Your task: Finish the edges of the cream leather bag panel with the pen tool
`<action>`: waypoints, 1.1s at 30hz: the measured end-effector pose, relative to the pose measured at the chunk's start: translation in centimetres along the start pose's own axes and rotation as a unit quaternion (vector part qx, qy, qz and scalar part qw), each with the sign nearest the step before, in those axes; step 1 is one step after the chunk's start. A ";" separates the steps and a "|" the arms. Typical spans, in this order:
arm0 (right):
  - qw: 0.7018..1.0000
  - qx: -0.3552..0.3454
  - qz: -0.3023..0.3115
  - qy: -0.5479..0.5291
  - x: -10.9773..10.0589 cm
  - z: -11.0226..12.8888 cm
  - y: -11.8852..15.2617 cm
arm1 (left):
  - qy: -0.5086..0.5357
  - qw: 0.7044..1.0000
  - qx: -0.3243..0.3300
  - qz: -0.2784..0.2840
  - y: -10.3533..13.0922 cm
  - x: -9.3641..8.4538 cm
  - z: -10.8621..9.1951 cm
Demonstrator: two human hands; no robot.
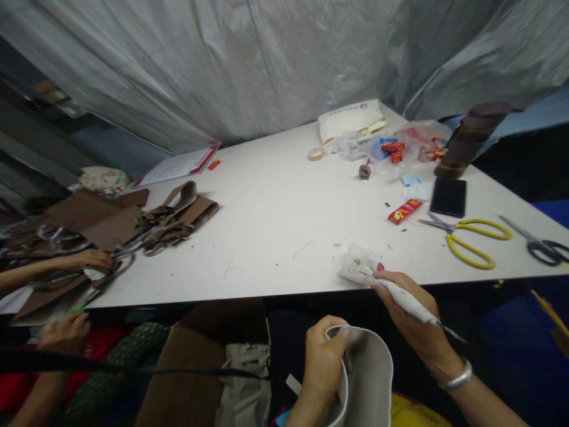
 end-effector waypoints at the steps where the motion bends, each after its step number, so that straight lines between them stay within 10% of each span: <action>1: 1.000 -0.002 0.002 0.006 0.1 0.0 -0.1 | -0.003 1.000 -0.005 0.001 -0.1 0.1 0.0; 11: 0.999 -0.022 0.027 0.027 0.7 -0.1 0.0 | -0.025 0.998 -0.049 0.018 -0.5 0.4 -1.1; 22: 0.992 0.110 -0.028 -0.048 0.0 -1.0 0.7 | -0.045 0.996 -0.064 0.034 -0.3 0.3 -0.9; 33: 0.892 0.299 0.187 -0.282 -0.6 -0.3 3.8 | -0.072 0.994 -0.055 0.069 0.1 1.3 -0.5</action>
Point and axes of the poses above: each hand's wrist, its own y-axis away from the middle knuckle, its own x-axis out of the palm, z = x × y, the point moved 1 cm from there along -y, towards the middle knuckle, and after that the axes turned 2 degrees about -x, right-handed, at the moved point
